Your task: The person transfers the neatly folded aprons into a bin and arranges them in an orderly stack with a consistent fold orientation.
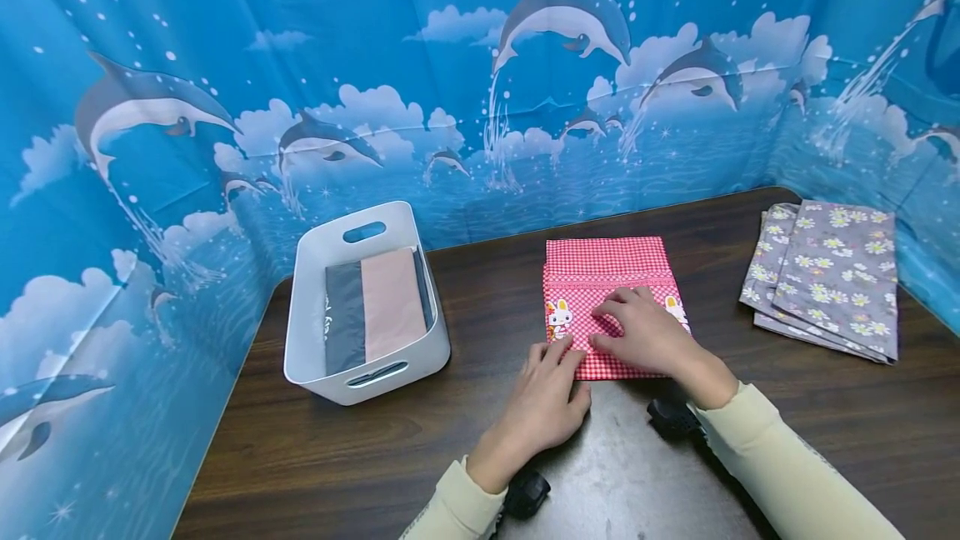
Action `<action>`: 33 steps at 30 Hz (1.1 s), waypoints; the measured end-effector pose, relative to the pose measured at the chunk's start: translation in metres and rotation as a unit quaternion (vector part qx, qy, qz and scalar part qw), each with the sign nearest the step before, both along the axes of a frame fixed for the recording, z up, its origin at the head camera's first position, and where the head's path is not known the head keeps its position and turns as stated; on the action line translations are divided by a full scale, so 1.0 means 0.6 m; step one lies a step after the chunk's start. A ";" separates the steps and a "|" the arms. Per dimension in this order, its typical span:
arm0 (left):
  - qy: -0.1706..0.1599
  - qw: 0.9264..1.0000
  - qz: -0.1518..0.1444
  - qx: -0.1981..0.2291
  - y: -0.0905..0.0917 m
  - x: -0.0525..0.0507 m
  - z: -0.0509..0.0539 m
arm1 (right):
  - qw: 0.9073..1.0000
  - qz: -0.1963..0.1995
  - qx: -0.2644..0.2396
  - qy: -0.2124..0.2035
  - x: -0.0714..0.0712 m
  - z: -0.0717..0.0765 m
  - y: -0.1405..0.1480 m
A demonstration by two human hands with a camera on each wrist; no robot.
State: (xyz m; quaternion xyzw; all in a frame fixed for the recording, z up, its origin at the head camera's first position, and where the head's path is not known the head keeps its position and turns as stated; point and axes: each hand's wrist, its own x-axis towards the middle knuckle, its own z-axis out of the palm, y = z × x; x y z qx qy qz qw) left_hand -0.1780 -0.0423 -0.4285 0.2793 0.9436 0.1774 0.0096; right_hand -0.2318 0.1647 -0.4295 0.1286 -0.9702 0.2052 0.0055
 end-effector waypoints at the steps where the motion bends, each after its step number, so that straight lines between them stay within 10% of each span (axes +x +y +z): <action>1: -0.003 1.000 0.000 -0.004 0.000 0.000 0.000 | 1.000 -0.003 -0.008 -0.004 0.000 0.002 0.004; 10: -0.018 1.000 0.004 -0.008 -0.004 -0.003 -0.005 | 0.997 -0.055 -0.005 -0.061 -0.012 0.014 0.055; 20: 0.068 0.997 0.033 -0.027 -0.019 -0.006 0.011 | 0.997 -0.049 0.007 -0.064 -0.011 0.011 0.043; 33: -0.018 0.990 0.131 0.053 -0.045 -0.027 0.020 | 0.998 -0.054 -0.018 -0.041 -0.007 0.012 0.020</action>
